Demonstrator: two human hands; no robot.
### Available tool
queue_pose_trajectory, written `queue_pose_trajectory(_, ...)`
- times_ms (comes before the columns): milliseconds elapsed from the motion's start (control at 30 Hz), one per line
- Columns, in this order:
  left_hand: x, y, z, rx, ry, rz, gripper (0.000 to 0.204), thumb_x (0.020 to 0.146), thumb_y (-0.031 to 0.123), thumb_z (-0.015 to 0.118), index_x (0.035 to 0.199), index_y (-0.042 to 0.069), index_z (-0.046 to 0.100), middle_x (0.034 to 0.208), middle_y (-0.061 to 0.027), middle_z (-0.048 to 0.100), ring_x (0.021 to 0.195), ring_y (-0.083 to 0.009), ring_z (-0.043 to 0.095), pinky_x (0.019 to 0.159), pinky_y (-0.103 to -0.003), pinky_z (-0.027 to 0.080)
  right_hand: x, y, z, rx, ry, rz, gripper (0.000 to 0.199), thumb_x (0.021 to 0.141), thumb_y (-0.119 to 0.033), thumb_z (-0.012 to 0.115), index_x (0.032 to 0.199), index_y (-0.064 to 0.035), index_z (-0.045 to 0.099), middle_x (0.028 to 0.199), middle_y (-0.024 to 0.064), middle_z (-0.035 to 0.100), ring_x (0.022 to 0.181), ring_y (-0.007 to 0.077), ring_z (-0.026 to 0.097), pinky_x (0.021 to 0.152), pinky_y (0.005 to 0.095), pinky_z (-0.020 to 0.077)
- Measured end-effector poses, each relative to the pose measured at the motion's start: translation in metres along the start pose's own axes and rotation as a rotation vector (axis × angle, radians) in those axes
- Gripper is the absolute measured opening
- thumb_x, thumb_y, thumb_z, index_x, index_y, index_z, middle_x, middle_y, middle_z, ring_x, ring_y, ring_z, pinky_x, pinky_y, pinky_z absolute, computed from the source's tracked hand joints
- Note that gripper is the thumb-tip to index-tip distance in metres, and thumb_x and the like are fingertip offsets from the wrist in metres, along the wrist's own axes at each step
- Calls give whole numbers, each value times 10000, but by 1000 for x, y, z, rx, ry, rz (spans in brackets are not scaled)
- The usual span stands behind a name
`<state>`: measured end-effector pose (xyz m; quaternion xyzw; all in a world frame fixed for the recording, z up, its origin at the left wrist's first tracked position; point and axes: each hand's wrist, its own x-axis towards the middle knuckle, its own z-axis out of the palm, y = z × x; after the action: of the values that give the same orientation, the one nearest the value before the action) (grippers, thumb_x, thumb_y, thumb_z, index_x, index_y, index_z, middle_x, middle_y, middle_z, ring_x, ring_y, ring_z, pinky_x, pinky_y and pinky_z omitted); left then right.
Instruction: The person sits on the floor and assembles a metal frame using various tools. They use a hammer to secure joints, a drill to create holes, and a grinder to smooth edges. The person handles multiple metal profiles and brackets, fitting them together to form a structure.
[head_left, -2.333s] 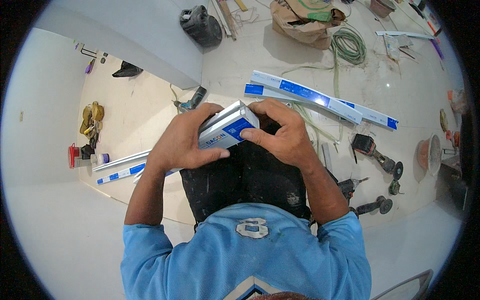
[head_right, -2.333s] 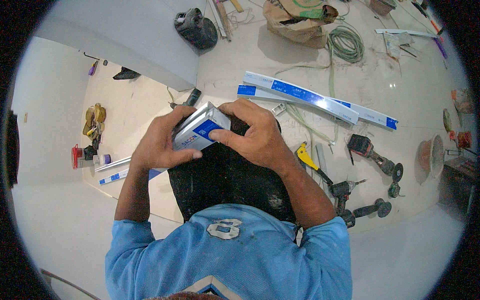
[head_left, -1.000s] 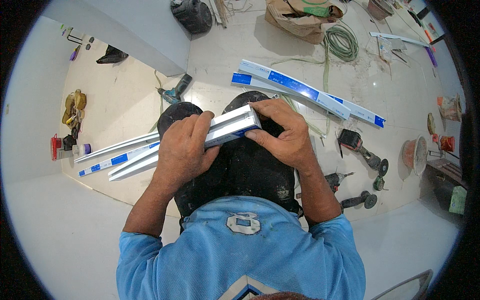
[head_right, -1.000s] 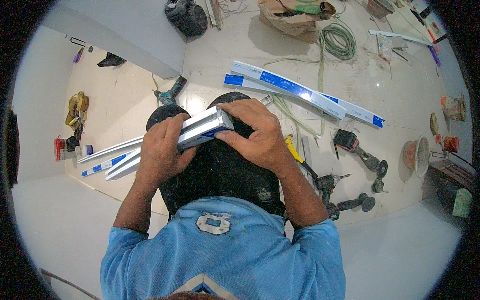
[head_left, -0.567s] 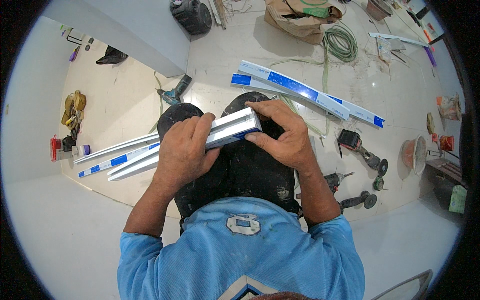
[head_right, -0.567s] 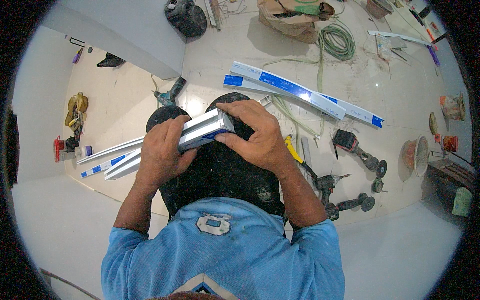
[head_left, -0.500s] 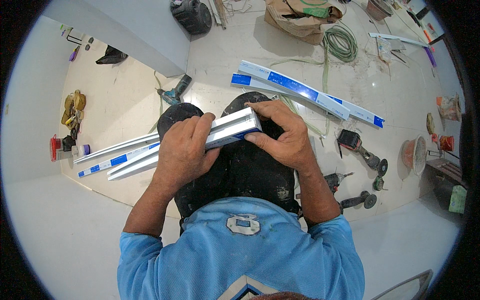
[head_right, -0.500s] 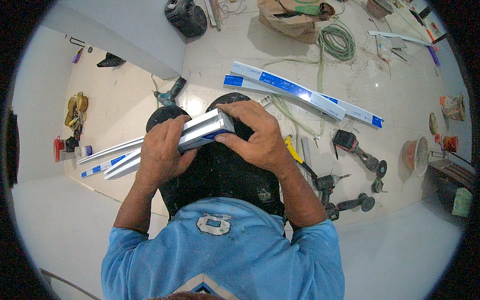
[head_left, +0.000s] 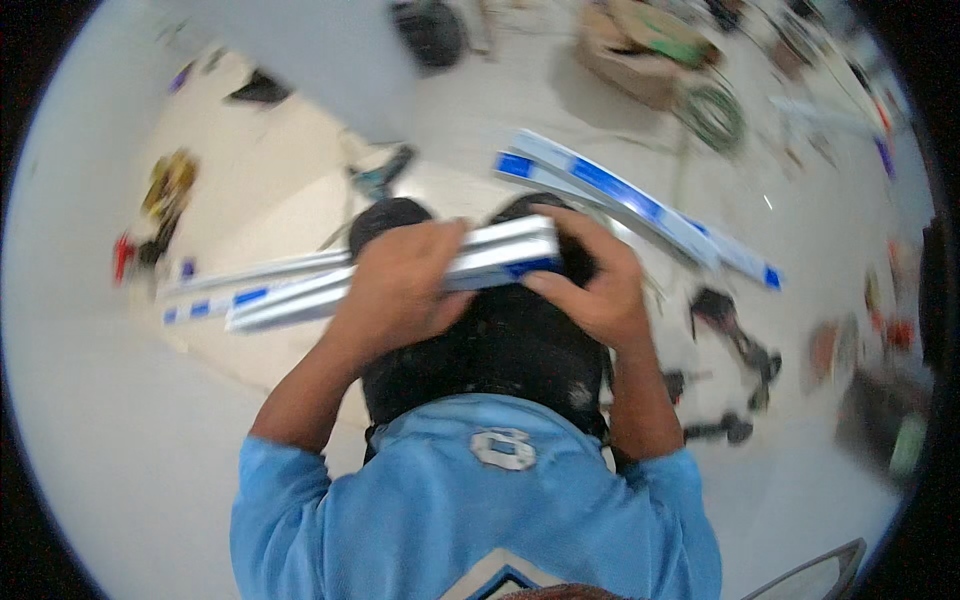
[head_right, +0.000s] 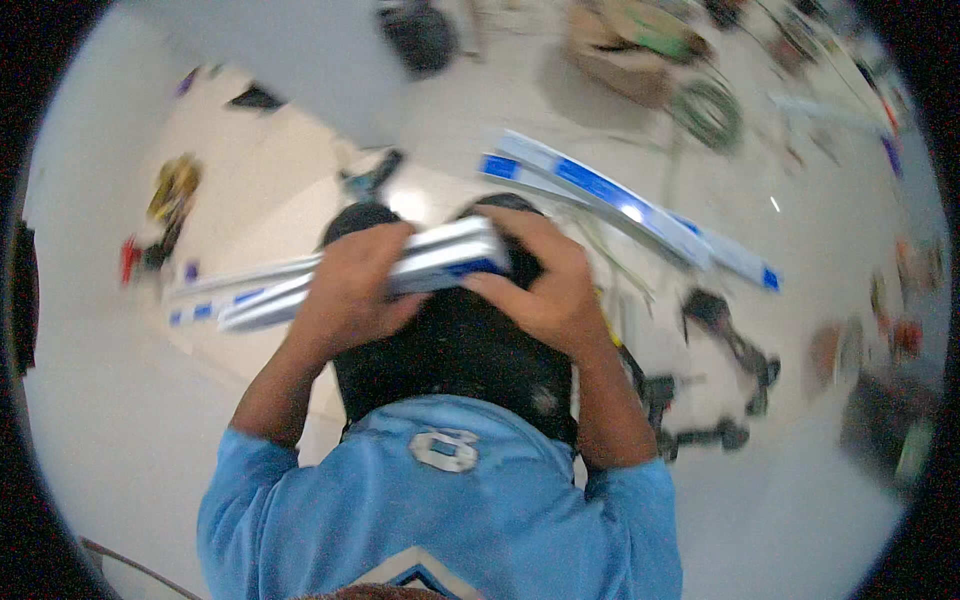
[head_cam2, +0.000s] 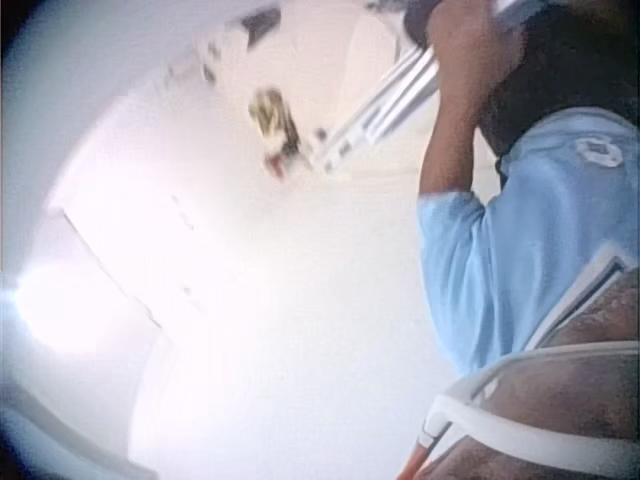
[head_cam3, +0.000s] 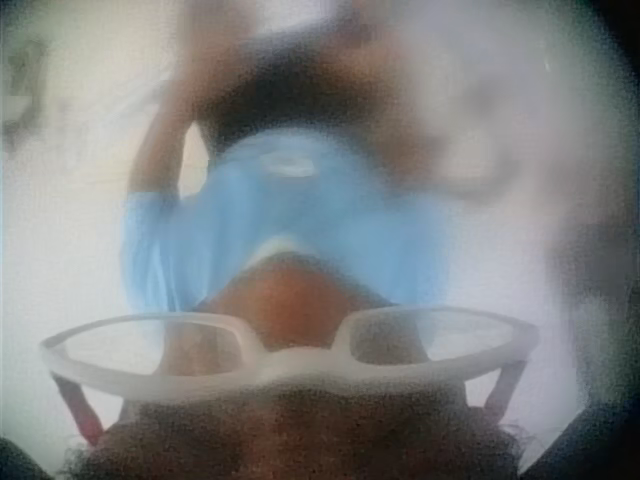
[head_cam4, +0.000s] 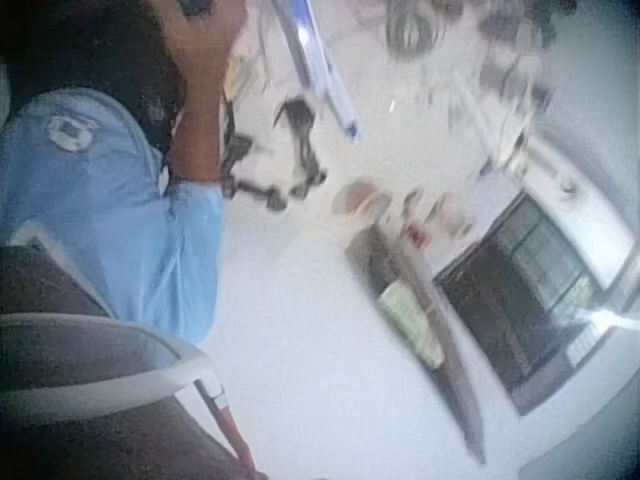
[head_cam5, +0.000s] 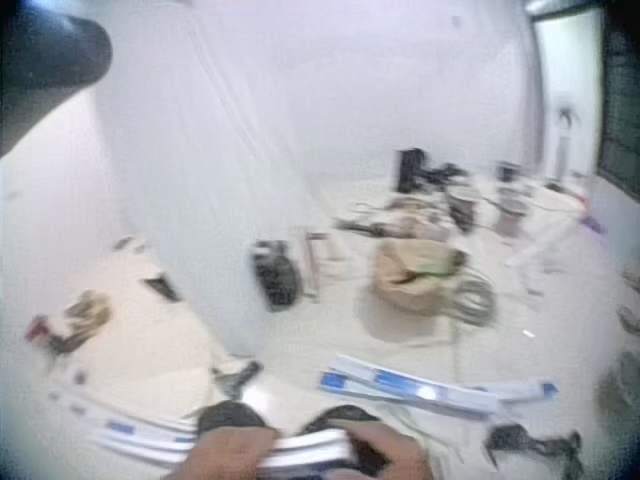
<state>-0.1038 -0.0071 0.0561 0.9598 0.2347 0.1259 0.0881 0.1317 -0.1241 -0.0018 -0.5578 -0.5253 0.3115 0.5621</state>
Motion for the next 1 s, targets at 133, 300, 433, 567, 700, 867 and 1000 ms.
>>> queue_pose_trajectory(133, 26, 5, 7, -87, -151, 37, 555, 796, 181, 860, 1267, 5, 624, 1055, -204, 727, 995, -411, 744, 873, -512, 600, -7, 9, -11, 93, 52, 119, 535, 864, -65, 855, 1365, 2, 679, 1290, 135, 734, 1219, 240, 692, 1101, 410, 525)
queue_pose_trajectory(300, 25, 14, 5, -107, 324, 283, 589, 772, 258, 937, 1219, 25, 631, 993, -125, 686, 917, -328, 695, 804, -429, 567, -8, 28, -38, 209, 135, 50, 512, 937, -25, 738, 1423, 82, 616, 1290, 150, 692, 1200, 247, 671, 1092, 393, 513)
queue_pose_trajectory(433, -40, 3, 10, -275, 452, 210, 323, 819, 279, 934, 876, 73, 690, 814, -54, 637, 743, -247, 634, 648, -403, 507, -3, 64, -83, 227, 116, 27, 511, 1048, -68, 694, 1508, 101, 551, 1360, 182, 676, 1260, 255, 662, 1139, 402, 492)
queue_pose_trajectory(567, -127, -21, 24, -937, 184, -994, 457, 1041, 412, 744, 757, 55, 717, 723, -29, 693, 670, -138, 613, 613, -334, 503, 1, 89, -118, 272, 255, 87, 519, 1071, -142, 695, 1499, 117, 556, 1334, 188, 697, 1217, 258, 679, 1089, 405, 519)
queue_pose_trajectory(700, -179, -56, 65, -1288, 602, -1008, 478, 1039, 506, 716, 1145, 42, 749, 989, -111, 716, 907, -208, 660, 821, -378, 536, 32, 93, -109, 259, 266, 111, 476, 1064, -185, 679, 1462, 73, 631, 1239, 152, 744, 1075, 219, 704, 996, 368, 555)
queue_pose_trajectory(867, -197, -109, 47, -1569, 971, -546, 604, 1074, 441, 645, 1555, 82, 579, 1636, -178, 554, 1539, -372, 472, 1291, -585, 310, 77, 111, -79, 226, 130, 92, 362, 1040, -312, 712, 1183, 11, 790, 990, 47, 749, 877, 147, 667, 847, 343, 557)
queue_pose_trajectory(1000, -83, -110, -114, -1097, 1179, -73, 982, 827, 487, 760, 1632, 22, 445, 1751, -249, 347, 1649, -424, 240, 1312, -682, 175, 121, 122, -36, 774, 98, 241, 382, 1082, -348, 707, 1217, 6, 759, 1086, 101, 776, 961, 233, 758, 867, 437, 657)
